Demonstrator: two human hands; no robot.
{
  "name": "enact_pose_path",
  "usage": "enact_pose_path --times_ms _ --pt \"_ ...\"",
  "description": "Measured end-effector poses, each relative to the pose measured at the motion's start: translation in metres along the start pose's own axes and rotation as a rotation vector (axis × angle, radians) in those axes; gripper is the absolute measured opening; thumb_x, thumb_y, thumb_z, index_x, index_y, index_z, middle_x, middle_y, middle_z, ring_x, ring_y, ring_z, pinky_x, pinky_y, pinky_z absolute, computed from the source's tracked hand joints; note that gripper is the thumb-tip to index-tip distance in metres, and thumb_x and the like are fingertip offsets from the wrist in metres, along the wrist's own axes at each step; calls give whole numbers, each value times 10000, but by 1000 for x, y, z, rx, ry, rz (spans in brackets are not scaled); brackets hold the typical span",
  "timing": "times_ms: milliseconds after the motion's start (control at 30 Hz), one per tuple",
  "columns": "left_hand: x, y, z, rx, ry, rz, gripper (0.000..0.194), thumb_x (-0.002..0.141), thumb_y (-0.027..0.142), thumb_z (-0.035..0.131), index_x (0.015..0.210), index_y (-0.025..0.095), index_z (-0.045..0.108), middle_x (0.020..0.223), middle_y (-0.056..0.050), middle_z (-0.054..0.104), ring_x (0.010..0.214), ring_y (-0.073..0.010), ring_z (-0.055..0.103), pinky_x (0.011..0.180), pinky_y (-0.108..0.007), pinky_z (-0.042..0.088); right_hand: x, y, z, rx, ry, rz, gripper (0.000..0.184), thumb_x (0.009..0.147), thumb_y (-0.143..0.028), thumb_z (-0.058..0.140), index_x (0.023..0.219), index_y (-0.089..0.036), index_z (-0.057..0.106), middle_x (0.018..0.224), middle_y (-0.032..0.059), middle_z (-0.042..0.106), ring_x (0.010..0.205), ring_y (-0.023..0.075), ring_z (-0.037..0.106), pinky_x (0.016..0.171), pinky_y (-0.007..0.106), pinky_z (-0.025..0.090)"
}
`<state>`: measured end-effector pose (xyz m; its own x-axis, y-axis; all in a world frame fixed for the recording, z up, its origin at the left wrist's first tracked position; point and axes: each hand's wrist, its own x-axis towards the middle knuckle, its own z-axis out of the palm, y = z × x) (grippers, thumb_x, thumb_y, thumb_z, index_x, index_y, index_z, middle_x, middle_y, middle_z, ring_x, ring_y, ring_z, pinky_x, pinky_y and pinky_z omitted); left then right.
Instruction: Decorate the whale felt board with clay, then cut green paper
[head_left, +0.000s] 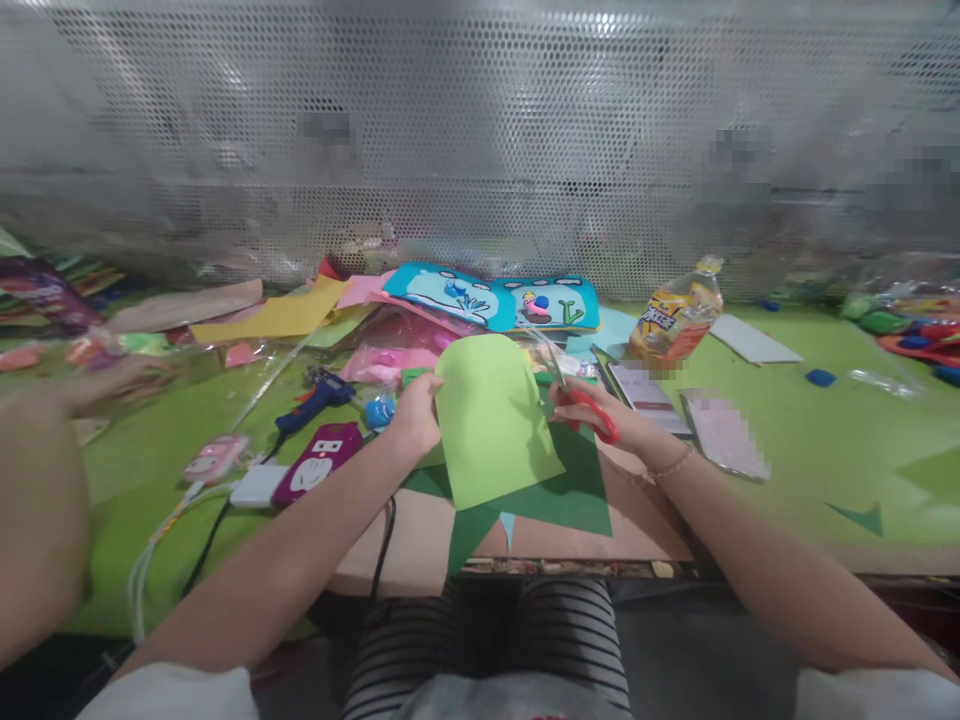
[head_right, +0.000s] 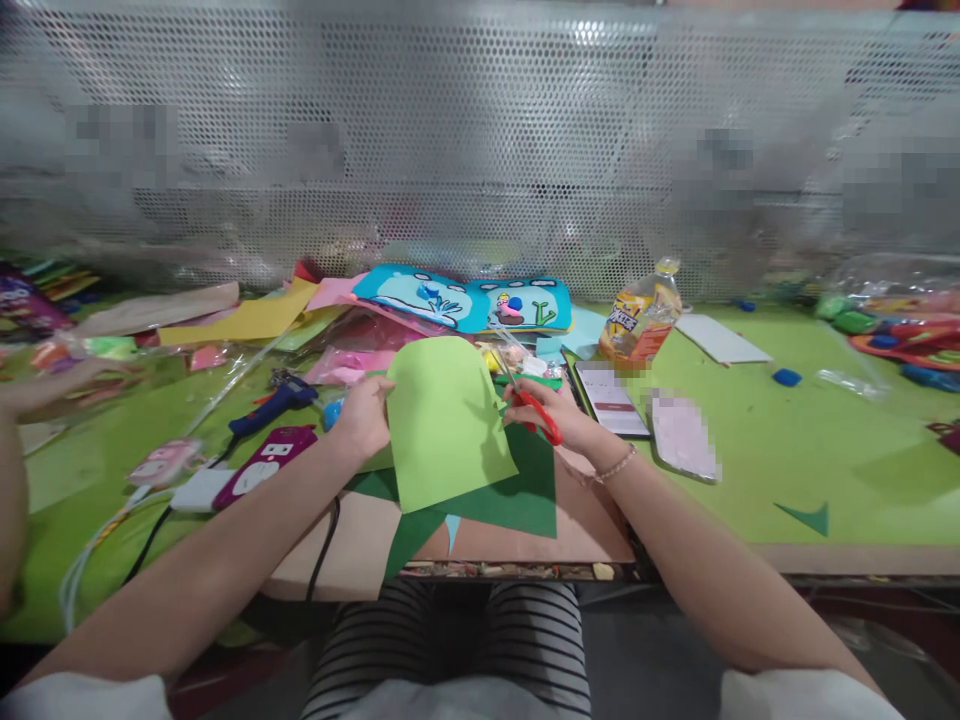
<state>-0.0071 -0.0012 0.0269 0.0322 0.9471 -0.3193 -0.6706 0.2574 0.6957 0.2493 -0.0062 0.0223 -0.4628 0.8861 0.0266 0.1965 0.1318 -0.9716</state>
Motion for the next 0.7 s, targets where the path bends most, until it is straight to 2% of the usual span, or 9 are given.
enact_pose_path --times_ms 133,200,300,400,467,600,700 --pt "-2 -1 2 119 38 62 208 601 67 523 770 139 619 622 -28 680 670 -209 691 658 -305 577 1 0 1 75 36 43 312 693 -357 720 886 -198 533 745 -30 535 640 121 535 656 293 412" --pt "-2 -2 3 190 18 132 207 573 42 547 739 154 600 642 -11 687 642 -189 684 633 -284 571 2 1 1 86 54 46 328 688 -357 731 891 -198 528 741 -35 533 649 118 534 660 287 416" --pt "-3 -5 1 278 -49 164 257 532 31 619 765 140 623 683 -19 701 610 -185 674 601 -284 564 2 3 1 101 45 51 346 697 -362 733 911 -194 520 739 -33 540 669 122 547 663 285 422" --pt "-4 -7 -3 398 -163 174 349 529 98 718 872 127 657 804 -58 725 664 -206 682 636 -327 571 1 2 1 106 42 44 349 712 -379 723 921 -192 514 719 -32 541 636 117 539 623 278 416" --pt "-3 -9 -6 492 -199 197 388 540 154 752 916 131 660 878 -75 727 717 -219 687 680 -353 570 0 0 1 109 67 29 359 708 -400 724 912 -191 515 723 -30 536 619 112 528 612 277 416" --pt "1 -10 -11 648 -172 268 435 563 210 762 977 142 648 973 -95 716 810 -253 688 736 -380 561 0 -2 0 77 119 -14 366 712 -434 714 915 -198 520 718 -37 510 603 104 500 614 277 417" --pt "4 -11 -14 692 -166 282 420 599 246 748 994 151 642 988 -94 714 830 -263 689 753 -389 557 2 1 -4 -30 158 -54 377 728 -469 689 939 -198 534 692 -41 483 596 103 463 581 263 386"
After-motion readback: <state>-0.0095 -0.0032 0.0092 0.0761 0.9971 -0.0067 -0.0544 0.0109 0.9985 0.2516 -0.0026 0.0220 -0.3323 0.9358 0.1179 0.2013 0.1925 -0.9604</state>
